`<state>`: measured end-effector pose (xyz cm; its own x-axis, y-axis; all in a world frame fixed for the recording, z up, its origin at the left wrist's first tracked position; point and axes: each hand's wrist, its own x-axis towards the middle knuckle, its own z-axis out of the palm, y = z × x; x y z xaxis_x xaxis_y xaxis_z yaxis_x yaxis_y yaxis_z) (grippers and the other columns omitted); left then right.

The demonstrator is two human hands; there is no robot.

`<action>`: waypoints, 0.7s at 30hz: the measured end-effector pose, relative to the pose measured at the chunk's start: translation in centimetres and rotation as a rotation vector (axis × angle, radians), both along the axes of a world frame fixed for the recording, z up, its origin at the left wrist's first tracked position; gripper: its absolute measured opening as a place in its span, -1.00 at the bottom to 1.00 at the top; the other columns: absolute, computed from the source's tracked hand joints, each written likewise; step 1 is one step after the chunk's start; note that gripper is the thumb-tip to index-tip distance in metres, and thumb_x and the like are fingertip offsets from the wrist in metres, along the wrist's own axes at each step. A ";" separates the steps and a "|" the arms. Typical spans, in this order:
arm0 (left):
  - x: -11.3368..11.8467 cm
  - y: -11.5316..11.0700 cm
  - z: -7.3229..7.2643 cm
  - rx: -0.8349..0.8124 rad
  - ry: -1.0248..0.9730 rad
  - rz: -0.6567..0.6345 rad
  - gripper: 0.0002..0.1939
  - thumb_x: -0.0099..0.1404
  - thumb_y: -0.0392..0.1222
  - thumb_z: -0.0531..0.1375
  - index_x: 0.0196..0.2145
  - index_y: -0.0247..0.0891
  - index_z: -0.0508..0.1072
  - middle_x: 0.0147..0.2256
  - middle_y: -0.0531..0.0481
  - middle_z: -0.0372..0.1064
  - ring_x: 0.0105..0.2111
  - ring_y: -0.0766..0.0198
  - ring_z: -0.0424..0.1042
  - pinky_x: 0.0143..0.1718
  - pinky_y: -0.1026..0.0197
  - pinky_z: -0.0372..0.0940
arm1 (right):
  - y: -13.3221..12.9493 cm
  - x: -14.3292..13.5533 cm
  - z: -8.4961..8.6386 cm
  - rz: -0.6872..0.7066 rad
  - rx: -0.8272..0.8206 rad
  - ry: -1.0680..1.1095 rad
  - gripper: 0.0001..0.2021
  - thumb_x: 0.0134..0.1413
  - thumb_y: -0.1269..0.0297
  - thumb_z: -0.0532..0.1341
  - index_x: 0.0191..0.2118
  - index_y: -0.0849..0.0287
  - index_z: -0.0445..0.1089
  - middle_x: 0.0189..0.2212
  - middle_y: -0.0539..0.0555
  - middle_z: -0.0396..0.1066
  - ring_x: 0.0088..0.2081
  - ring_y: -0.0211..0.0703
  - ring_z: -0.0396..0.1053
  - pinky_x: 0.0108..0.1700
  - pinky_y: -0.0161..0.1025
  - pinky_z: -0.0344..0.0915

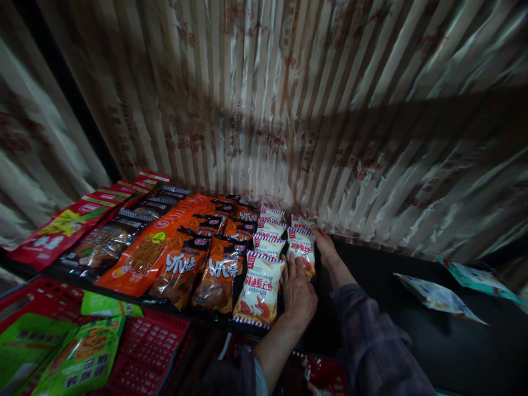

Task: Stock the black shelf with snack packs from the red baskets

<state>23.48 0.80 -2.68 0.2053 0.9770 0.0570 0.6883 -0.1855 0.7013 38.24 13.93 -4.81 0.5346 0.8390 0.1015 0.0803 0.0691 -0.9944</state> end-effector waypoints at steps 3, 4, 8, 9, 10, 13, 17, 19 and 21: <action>0.0 0.0 -0.2 -0.013 0.006 -0.005 -0.29 0.21 -0.42 -0.01 0.34 -0.47 0.07 0.40 -0.22 -0.18 0.39 -0.06 -0.20 0.38 -0.09 -0.12 | 0.1 -0.3 0.3 0.012 -0.048 0.034 -0.64 -0.05 0.00 0.33 -0.20 0.14 0.56 -0.25 0.08 0.60 -0.15 -0.02 0.52 -0.11 -0.19 0.43; 0.0 0.0 -0.3 -0.021 0.011 -0.007 -0.29 0.22 -0.42 -0.02 0.34 -0.47 0.07 0.40 -0.22 -0.19 0.39 -0.07 -0.19 0.38 -0.09 -0.12 | 0.1 -0.4 0.3 0.015 -0.061 0.043 -0.65 -0.05 0.01 0.33 -0.20 0.14 0.55 -0.24 0.08 0.60 -0.16 -0.02 0.52 -0.12 -0.18 0.44; 0.0 0.0 -0.3 -0.035 0.006 0.010 -0.29 0.22 -0.43 -0.02 0.34 -0.39 0.08 0.40 -0.18 -0.16 0.39 -0.05 -0.15 0.37 -0.09 -0.11 | 0.5 -0.8 0.3 0.016 -0.092 0.063 -0.69 -0.07 0.05 0.33 -0.22 0.11 0.55 -0.25 0.05 0.60 -0.18 -0.04 0.52 -0.13 -0.19 0.44; 0.0 0.0 -0.3 -0.031 -0.002 0.015 -0.29 0.22 -0.44 -0.02 0.34 -0.36 0.10 0.39 -0.16 -0.13 0.38 -0.04 -0.12 0.37 -0.09 -0.11 | 0.6 -0.9 0.3 0.016 -0.096 0.063 -0.70 -0.07 0.06 0.33 -0.23 0.10 0.55 -0.27 0.04 0.60 -0.19 -0.05 0.52 -0.14 -0.19 0.44; 0.0 0.0 -0.3 -0.026 -0.009 0.018 -0.29 0.21 -0.44 -0.02 0.33 -0.33 0.11 0.39 -0.15 -0.10 0.38 -0.03 -0.10 0.37 -0.08 -0.11 | 0.7 -1.0 0.2 0.016 -0.100 0.062 -0.71 -0.08 0.06 0.33 -0.24 0.09 0.54 -0.30 0.03 0.60 -0.21 -0.06 0.52 -0.15 -0.20 0.44; 0.0 0.0 -0.2 -0.032 -0.012 0.024 -0.29 0.21 -0.44 -0.02 0.34 -0.38 0.09 0.39 -0.19 -0.12 0.37 -0.03 -0.07 0.37 -0.07 -0.10 | 0.9 -1.1 0.1 0.018 -0.109 0.062 -0.71 -0.08 0.07 0.33 -0.24 0.10 0.54 -0.34 0.02 0.59 -0.27 -0.07 0.52 -0.21 -0.20 0.44; 0.1 -0.2 -0.1 -0.060 -0.004 0.028 -0.29 0.21 -0.43 0.00 0.34 -0.47 0.06 0.40 -0.29 -0.22 0.38 -0.07 -0.10 0.36 -0.10 -0.08 | 0.9 -1.3 0.2 0.009 -0.100 0.051 -0.71 -0.10 0.07 0.32 -0.25 0.10 0.54 -0.33 0.02 0.59 -0.28 -0.07 0.51 -0.22 -0.20 0.44; 0.2 -0.2 -0.1 -0.054 -0.013 0.031 -0.29 0.20 -0.44 0.01 0.33 -0.46 0.08 0.40 -0.30 -0.20 0.39 -0.07 -0.14 0.36 -0.10 -0.08 | 1.0 -1.4 0.2 0.002 -0.093 0.042 -0.71 -0.12 0.07 0.32 -0.26 0.10 0.54 -0.33 0.02 0.59 -0.27 -0.06 0.51 -0.21 -0.20 0.43; 0.2 -0.2 -0.1 -0.048 -0.021 0.036 -0.29 0.20 -0.43 0.02 0.33 -0.45 0.09 0.39 -0.30 -0.19 0.39 -0.07 -0.16 0.36 -0.10 -0.08 | 1.1 -1.5 0.1 -0.006 -0.089 0.035 -0.70 -0.13 0.07 0.32 -0.26 0.11 0.54 -0.33 0.03 0.59 -0.27 -0.06 0.51 -0.22 -0.20 0.43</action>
<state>23.71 0.63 -2.78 0.1689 0.9855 0.0136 0.6792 -0.1263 0.7230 36.69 14.98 -4.68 0.5419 0.8404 0.0078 0.0460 -0.0203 -0.9987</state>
